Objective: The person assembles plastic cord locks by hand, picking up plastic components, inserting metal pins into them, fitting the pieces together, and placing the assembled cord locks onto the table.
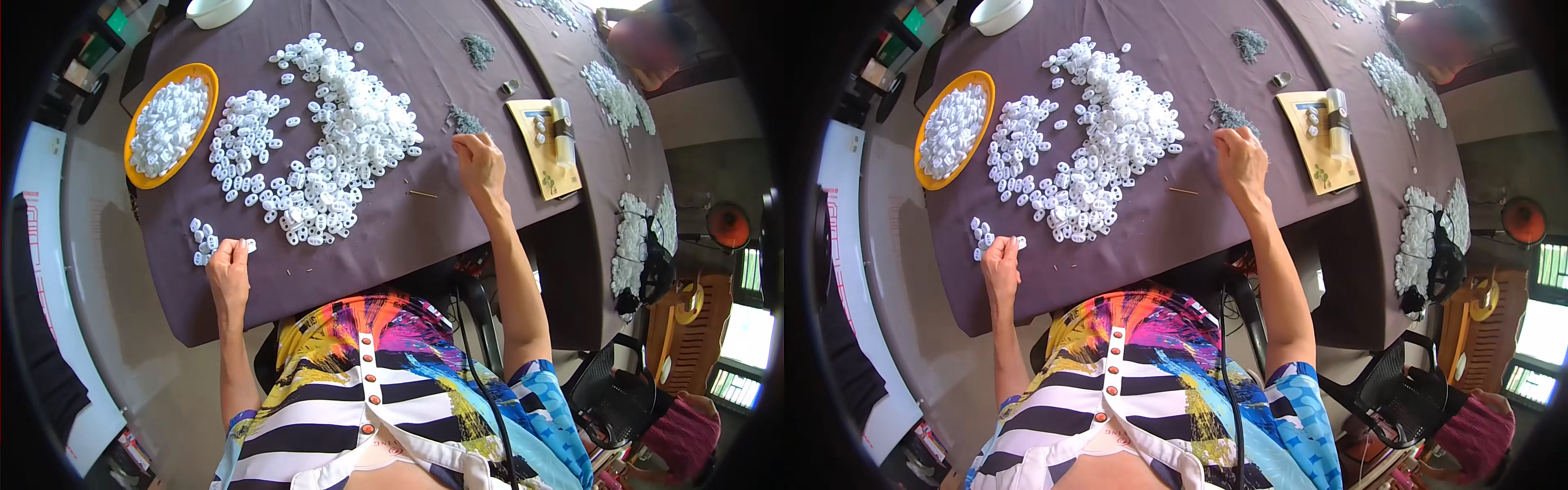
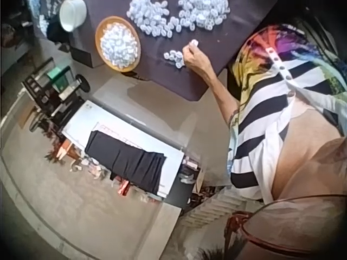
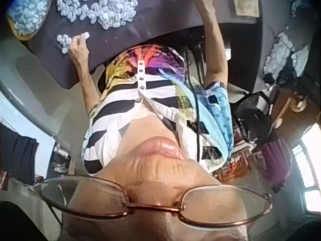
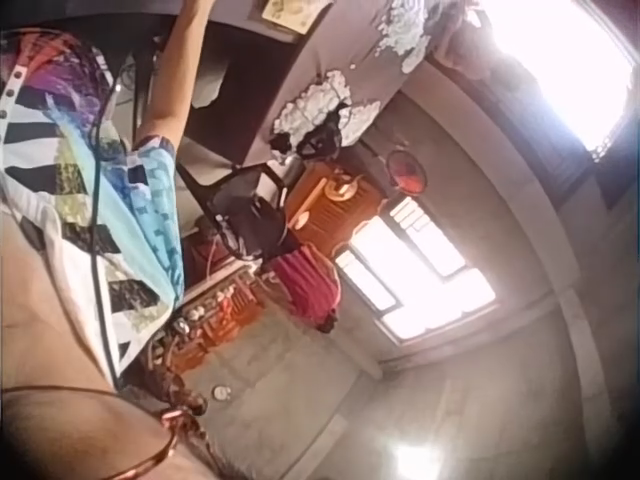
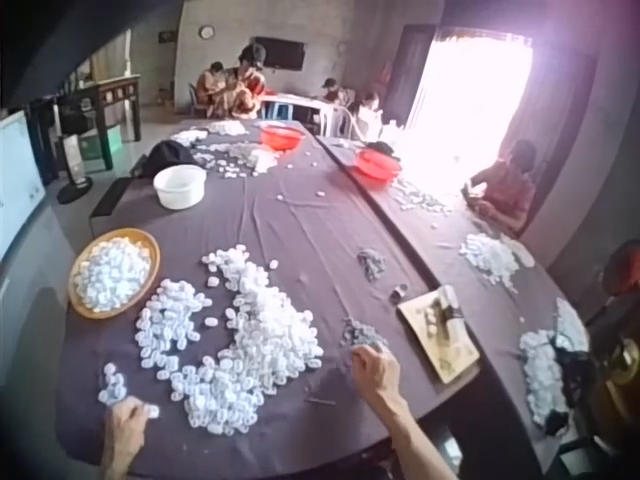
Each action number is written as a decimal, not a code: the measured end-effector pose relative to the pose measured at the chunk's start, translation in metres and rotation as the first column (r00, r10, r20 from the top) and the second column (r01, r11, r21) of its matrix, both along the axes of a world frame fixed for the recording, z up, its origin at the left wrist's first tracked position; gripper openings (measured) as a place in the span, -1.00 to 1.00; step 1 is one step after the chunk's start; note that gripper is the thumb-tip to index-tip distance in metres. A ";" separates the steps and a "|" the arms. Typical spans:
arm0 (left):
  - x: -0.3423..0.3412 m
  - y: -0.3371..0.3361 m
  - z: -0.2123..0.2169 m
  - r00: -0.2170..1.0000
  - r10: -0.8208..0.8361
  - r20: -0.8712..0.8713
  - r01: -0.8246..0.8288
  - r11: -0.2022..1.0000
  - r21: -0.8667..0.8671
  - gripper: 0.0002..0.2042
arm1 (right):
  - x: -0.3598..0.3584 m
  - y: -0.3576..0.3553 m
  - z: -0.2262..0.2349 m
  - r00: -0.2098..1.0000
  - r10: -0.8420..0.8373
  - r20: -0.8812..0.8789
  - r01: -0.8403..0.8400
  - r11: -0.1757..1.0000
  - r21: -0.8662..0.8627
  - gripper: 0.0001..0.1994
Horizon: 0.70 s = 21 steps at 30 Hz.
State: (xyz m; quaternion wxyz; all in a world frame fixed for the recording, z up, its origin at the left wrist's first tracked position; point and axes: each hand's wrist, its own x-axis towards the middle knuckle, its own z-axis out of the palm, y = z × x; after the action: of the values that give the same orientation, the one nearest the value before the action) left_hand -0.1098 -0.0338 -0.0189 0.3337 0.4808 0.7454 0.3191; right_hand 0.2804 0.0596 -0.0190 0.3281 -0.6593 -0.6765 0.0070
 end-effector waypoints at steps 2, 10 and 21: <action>-0.003 0.000 -0.001 0.999 0.023 -0.046 -0.023 1.000 0.010 -0.79 | -0.010 0.014 -0.002 0.996 -0.035 0.079 0.036 0.999 -0.016 -0.90; -0.015 0.004 0.001 0.913 -0.014 -0.407 0.081 0.986 0.148 -0.79 | -0.009 0.036 -0.004 0.969 -0.104 0.226 0.136 0.982 -0.132 -0.86; 0.111 0.030 0.022 0.829 -0.273 -0.489 0.510 0.727 0.460 -0.94 | -0.035 -0.022 -0.007 0.998 0.037 -0.060 -0.035 0.999 0.023 -0.94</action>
State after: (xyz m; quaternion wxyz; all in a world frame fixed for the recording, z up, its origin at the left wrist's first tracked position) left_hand 0.0015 -0.0038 0.0026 0.0800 0.7605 0.5433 0.3464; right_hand 0.2451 0.0379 -0.0257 0.3555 -0.6428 -0.6781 0.0254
